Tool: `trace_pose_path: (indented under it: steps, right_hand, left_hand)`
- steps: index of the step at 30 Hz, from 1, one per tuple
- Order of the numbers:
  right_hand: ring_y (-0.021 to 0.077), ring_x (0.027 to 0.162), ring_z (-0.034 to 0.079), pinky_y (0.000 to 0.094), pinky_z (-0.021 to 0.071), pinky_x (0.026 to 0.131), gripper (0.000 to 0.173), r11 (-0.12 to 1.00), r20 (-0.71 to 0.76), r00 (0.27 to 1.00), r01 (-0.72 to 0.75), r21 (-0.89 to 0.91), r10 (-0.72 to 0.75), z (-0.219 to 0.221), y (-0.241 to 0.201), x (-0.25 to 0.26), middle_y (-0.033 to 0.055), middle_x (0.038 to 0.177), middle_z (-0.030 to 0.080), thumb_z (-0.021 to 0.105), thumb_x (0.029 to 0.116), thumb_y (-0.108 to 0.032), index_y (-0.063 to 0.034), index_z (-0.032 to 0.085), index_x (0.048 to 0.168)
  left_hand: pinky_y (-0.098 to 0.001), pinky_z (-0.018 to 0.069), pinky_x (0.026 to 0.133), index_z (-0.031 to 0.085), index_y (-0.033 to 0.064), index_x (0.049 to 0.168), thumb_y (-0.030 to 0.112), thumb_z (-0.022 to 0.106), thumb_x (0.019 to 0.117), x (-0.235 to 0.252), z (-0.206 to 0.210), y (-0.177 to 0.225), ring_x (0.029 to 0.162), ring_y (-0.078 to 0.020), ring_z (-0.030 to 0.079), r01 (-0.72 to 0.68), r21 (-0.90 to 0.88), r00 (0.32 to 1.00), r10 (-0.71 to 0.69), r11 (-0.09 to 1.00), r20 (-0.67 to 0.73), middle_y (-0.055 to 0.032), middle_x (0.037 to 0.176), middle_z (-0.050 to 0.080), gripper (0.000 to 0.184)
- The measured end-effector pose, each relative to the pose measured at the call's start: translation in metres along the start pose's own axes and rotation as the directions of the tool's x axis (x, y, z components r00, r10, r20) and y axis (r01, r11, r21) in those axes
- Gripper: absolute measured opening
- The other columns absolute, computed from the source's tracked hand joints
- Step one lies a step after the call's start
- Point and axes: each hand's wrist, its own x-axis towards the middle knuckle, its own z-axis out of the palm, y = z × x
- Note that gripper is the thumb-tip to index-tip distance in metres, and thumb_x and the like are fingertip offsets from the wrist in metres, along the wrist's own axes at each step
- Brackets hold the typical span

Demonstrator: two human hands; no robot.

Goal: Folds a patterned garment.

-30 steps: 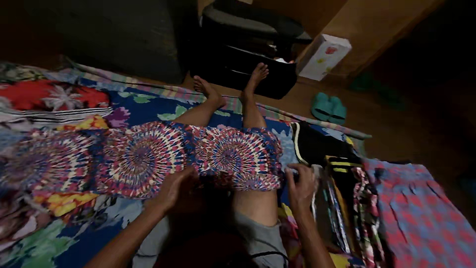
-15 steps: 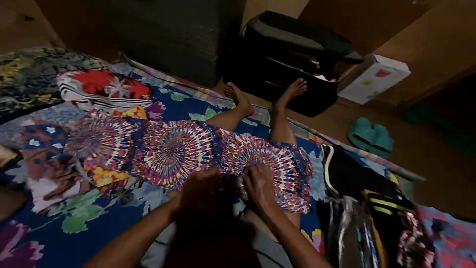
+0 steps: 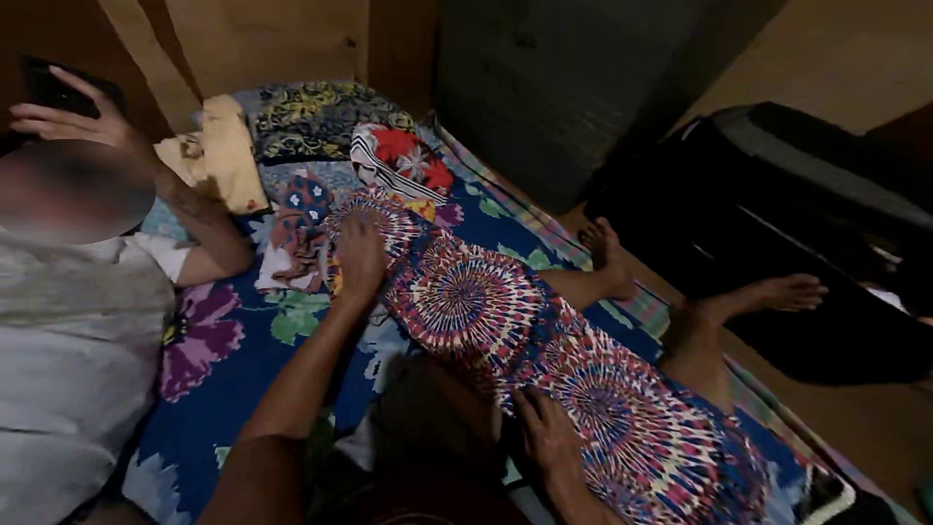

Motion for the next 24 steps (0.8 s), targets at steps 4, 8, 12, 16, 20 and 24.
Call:
trace_pose_path:
  steps: [4,8,12,16,20,24]
  right_hand:
    - [0.0392,0.089,0.071,0.0494,0.0592,0.072,0.027,1.000,-0.025,1.000,0.006,-0.009,-0.006,0.002,0.001,0.001,0.0205,0.106,0.071,0.058,0.0917,-0.010,-0.0043,0.076,0.110]
    - [0.0372,0.088,0.071,0.0473,0.0591,0.073,0.027,1.000,-0.041,0.999,0.010,-0.013,-0.011,0.002,0.002,-0.001,0.0194,0.105,0.071,0.056,0.0929,-0.012,-0.0060,0.077,0.110]
    - [0.0366,0.090,0.071,0.0462,0.0593,0.075,0.028,1.000,-0.037,0.999,0.003,0.001,-0.003,0.000,0.002,-0.002,0.0187,0.106,0.072,0.056,0.0922,-0.012,-0.0065,0.077,0.110]
    - [0.0364,0.089,0.071,0.0456,0.0590,0.076,0.028,0.999,-0.051,0.998,-0.022,0.039,0.024,-0.001,0.001,-0.002,0.0179,0.105,0.072,0.055,0.0922,-0.011,-0.0067,0.078,0.109]
    - [0.0361,0.089,0.070,0.0458,0.0589,0.074,0.027,0.996,-0.048,0.998,-0.046,0.075,0.050,-0.002,0.000,-0.001,0.0179,0.105,0.071,0.055,0.0933,-0.013,-0.0073,0.078,0.107]
    - [0.0374,0.092,0.070,0.0470,0.0590,0.078,0.024,0.988,-0.036,0.996,-0.076,0.133,0.082,-0.002,0.002,-0.002,0.0183,0.106,0.071,0.058,0.0931,-0.011,-0.0054,0.078,0.106]
  left_hand:
    - [-0.0747,0.0307,0.108,0.038,-0.0162,0.146,0.039,0.060,0.1021,0.029,-0.002,-0.071,0.137,-0.0632,0.035,0.334,0.001,0.940,-0.333,0.943,0.075,-0.0446,0.148,0.035,0.074]
    - [-0.0704,0.0381,0.105,0.053,-0.0177,0.130,0.054,0.052,0.1029,0.042,-0.005,-0.091,0.126,-0.0569,0.051,0.535,-0.171,0.829,-0.476,0.827,0.293,-0.0424,0.129,0.054,0.077]
    - [-0.0645,0.0408,0.105,0.055,-0.0144,0.130,0.037,0.072,0.0949,0.057,0.009,-0.100,0.124,-0.0489,0.053,0.604,-0.462,0.791,-0.560,0.649,0.246,-0.0364,0.131,0.056,0.064]
    - [-0.0562,0.0429,0.103,0.051,-0.0125,0.135,0.019,0.068,0.0966,0.061,0.006,-0.088,0.121,-0.0395,0.054,0.592,-0.645,0.750,-0.623,0.484,0.221,-0.0320,0.135,0.053,0.052]
    - [-0.0510,0.0475,0.097,0.050,-0.0101,0.135,0.018,0.061,0.0995,0.059,0.004,-0.080,0.112,-0.0332,0.058,0.509,-0.733,0.771,-0.617,0.451,0.156,-0.0283,0.128,0.057,0.046]
    - [-0.0537,0.0465,0.094,0.047,-0.0082,0.138,0.018,0.057,0.1012,0.056,-0.011,-0.061,0.110,-0.0357,0.057,0.521,-0.637,0.801,-0.584,0.568,0.134,-0.0294,0.127,0.056,0.046]
